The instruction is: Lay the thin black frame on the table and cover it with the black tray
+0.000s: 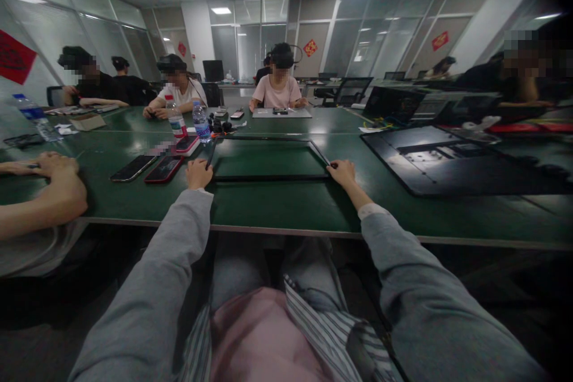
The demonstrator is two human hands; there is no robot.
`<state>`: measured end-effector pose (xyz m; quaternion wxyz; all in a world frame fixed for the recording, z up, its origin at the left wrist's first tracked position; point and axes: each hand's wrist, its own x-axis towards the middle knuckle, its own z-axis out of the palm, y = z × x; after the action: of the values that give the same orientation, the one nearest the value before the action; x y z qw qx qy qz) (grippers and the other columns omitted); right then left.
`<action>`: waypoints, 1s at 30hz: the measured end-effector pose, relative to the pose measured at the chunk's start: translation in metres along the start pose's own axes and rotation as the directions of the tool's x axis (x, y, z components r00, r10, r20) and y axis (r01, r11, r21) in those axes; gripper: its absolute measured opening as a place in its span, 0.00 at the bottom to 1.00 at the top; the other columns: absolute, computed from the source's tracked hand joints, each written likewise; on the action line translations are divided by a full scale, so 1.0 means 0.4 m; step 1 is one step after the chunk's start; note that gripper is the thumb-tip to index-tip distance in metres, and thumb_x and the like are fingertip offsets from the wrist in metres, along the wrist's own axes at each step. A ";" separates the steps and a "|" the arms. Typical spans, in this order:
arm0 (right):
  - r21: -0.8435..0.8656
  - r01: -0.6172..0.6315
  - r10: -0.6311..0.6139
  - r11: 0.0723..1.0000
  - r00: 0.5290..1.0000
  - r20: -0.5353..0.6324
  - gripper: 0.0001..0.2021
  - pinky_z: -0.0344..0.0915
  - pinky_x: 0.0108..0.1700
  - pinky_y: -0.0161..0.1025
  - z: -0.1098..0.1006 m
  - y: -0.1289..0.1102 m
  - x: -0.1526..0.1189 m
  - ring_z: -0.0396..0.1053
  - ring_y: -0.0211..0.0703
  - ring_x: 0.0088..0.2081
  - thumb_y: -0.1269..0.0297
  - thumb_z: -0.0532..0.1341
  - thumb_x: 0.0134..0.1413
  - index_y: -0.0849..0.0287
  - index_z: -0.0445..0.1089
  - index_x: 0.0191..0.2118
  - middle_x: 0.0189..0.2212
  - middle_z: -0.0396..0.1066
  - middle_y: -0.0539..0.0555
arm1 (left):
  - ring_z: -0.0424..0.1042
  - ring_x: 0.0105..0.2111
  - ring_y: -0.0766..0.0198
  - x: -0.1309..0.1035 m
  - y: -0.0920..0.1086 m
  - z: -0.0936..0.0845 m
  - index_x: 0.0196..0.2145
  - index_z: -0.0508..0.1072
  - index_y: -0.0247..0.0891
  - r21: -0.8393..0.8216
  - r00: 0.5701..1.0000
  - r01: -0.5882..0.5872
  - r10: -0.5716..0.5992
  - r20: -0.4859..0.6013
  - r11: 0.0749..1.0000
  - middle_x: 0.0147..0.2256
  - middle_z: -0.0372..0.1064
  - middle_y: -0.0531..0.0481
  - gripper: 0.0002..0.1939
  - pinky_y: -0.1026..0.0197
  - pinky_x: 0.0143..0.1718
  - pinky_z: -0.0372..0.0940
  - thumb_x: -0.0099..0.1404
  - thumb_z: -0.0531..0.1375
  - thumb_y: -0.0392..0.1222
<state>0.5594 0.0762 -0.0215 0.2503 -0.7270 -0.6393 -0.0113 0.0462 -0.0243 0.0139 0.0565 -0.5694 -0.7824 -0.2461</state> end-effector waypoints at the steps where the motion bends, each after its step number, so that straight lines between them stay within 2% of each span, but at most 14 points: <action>1: 0.005 0.001 -0.001 1.000 1.000 -0.010 0.22 0.60 0.59 0.52 0.002 0.000 0.000 0.63 0.58 0.56 0.56 0.57 0.62 0.62 0.76 0.55 0.51 0.71 0.65 | 0.59 0.61 0.46 -0.002 0.002 -0.002 0.55 0.78 0.45 -0.002 1.000 -0.005 0.005 -0.022 1.000 0.61 0.67 0.43 0.19 0.44 0.59 0.60 0.72 0.53 0.46; 6: 0.036 -0.012 0.014 0.999 0.999 -0.052 0.24 0.61 0.58 0.52 0.005 -0.003 -0.004 0.63 0.59 0.56 0.55 0.55 0.63 0.63 0.75 0.57 0.51 0.70 0.67 | 0.58 0.62 0.47 -0.015 0.018 -0.018 0.55 0.77 0.45 -0.011 0.995 -0.013 0.012 -0.097 1.000 0.61 0.66 0.44 0.20 0.45 0.59 0.59 0.73 0.52 0.45; 12: 0.023 -0.010 0.010 1.000 0.999 -0.035 0.26 0.61 0.58 0.53 0.001 -0.004 -0.005 0.63 0.62 0.57 0.53 0.53 0.65 0.66 0.75 0.56 0.51 0.70 0.69 | 0.58 0.62 0.47 -0.018 0.028 -0.031 0.56 0.76 0.46 0.000 0.987 0.009 -0.009 -0.160 1.000 0.62 0.65 0.44 0.20 0.43 0.60 0.57 0.73 0.51 0.46; 22: -0.029 0.000 0.000 1.000 1.000 0.010 0.24 0.61 0.58 0.53 -0.006 -0.009 -0.006 0.64 0.62 0.57 0.53 0.53 0.67 0.64 0.77 0.54 0.53 0.69 0.69 | 0.56 0.62 0.47 -0.017 0.022 -0.021 0.53 0.78 0.46 0.002 0.997 0.031 -0.031 -0.067 1.000 0.62 0.65 0.44 0.19 0.41 0.61 0.55 0.73 0.51 0.46; 30: -0.031 0.027 -0.027 0.999 1.000 0.006 0.25 0.62 0.57 0.55 -0.001 -0.002 -0.005 0.64 0.64 0.58 0.53 0.52 0.66 0.64 0.78 0.53 0.52 0.71 0.70 | 0.57 0.62 0.45 -0.010 0.011 -0.009 0.53 0.78 0.46 -0.009 0.999 0.030 -0.030 -0.043 1.000 0.61 0.66 0.43 0.19 0.38 0.61 0.54 0.72 0.52 0.47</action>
<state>0.5587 0.0743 -0.0214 0.2368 -0.7222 -0.6495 -0.0226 0.0508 -0.0285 0.0170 0.0673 -0.5523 -0.7884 -0.2626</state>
